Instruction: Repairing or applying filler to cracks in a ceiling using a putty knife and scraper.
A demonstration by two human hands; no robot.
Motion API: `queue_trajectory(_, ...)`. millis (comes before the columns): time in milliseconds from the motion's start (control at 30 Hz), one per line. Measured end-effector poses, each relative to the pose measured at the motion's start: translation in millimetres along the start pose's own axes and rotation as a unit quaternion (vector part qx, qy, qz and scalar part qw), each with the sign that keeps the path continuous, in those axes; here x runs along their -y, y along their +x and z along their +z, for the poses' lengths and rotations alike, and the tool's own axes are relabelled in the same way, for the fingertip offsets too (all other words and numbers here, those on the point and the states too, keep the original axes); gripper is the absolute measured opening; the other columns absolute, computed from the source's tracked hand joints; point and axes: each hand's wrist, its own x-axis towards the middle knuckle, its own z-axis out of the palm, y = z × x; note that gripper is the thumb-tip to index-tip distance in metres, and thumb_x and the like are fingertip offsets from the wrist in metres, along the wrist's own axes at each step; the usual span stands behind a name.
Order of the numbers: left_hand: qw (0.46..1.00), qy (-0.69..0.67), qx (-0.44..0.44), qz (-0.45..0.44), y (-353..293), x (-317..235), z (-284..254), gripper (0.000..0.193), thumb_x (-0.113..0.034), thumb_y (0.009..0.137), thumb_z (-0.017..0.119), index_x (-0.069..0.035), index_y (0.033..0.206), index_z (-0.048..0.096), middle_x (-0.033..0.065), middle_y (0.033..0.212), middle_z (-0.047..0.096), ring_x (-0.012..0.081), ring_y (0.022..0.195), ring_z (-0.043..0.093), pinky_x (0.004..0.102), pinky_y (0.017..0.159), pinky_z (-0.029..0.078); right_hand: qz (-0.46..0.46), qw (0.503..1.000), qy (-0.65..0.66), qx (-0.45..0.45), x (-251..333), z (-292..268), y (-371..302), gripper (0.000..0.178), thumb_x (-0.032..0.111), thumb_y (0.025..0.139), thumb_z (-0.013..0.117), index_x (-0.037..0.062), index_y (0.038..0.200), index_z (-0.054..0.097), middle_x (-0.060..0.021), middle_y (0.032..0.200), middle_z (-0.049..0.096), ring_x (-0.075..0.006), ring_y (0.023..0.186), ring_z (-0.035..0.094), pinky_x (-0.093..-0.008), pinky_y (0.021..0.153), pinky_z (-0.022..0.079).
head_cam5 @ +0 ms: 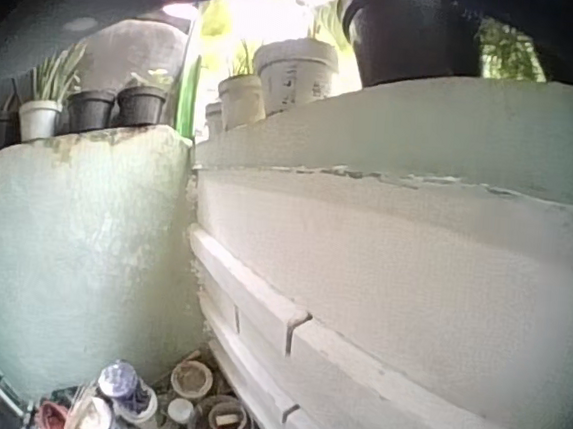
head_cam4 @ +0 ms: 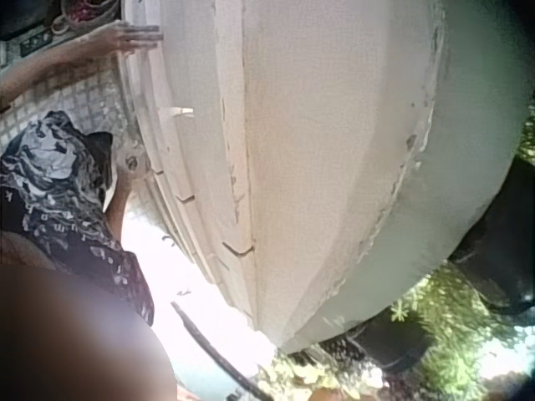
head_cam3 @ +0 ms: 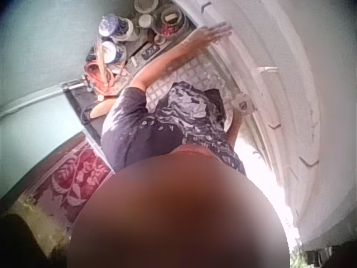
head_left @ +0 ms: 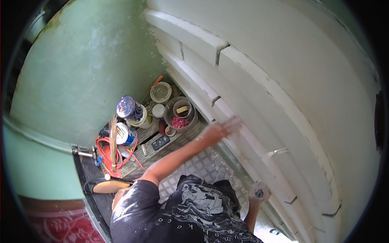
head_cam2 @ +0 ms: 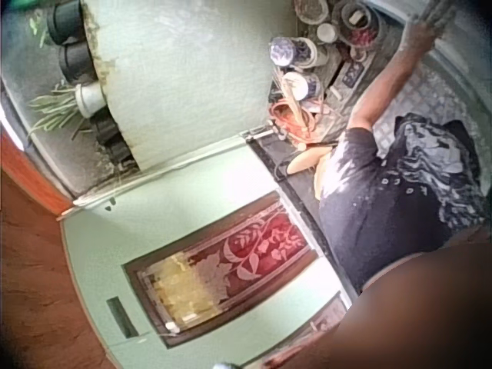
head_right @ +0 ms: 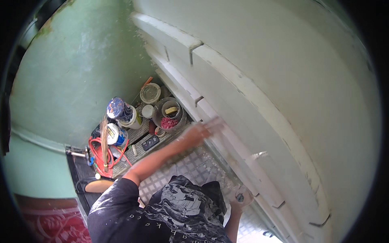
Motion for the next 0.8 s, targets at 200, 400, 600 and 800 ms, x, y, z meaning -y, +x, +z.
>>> queue_trajectory(200,0.925,0.133,-0.203,-0.294,-20,93,-60,0.07,0.006,0.069,0.055,-0.002,0.137,0.041,0.0206,0.138,0.045,0.0352,0.125,0.047,0.0406,0.098,0.044,0.032,0.994,-0.079,-0.062,6,-2,-27,0.035,-0.009,0.075,0.061,0.0083,0.058,0.035,-0.0017,0.049,0.035,-0.0129,0.041,0.033,-0.0275,0.046,0.029)
queue_trajectory(400,0.938,0.131,-0.143,-0.288,1,191,-74,0.071,0.006,0.072,0.055,-0.002,0.14,0.036,0.0199,0.147,0.034,0.0353,0.134,0.036,0.0398,0.101,0.044,0.067,0.993,-0.061,-0.074,43,8,-34,0.034,-0.009,0.074,0.063,0.0083,0.06,0.037,-0.0025,0.051,0.039,-0.013,0.043,0.036,-0.0269,0.046,0.03)
queue_trajectory(600,0.951,0.125,0.03,-0.281,14,134,-27,0.057,0.0,0.076,0.051,0.004,0.133,0.042,0.0335,0.138,0.039,0.0373,0.122,0.051,0.0402,0.082,0.054,0.04,0.995,-0.075,-0.06,53,13,-48,0.033,-0.007,0.074,0.065,0.0083,0.06,0.039,-0.0022,0.05,0.041,-0.0134,0.042,0.037,-0.0273,0.047,0.031)
queue_trajectory(800,0.978,0.002,0.093,-0.185,21,44,-49,0.066,-0.002,0.07,0.061,0.004,0.133,0.042,0.0253,0.141,0.04,0.0369,0.129,0.043,0.0398,0.091,0.051,0.078,0.992,-0.083,-0.06,58,12,-53,0.034,-0.005,0.074,0.066,0.009,0.058,0.039,-0.0015,0.048,0.04,-0.0139,0.041,0.036,-0.0284,0.047,0.03)
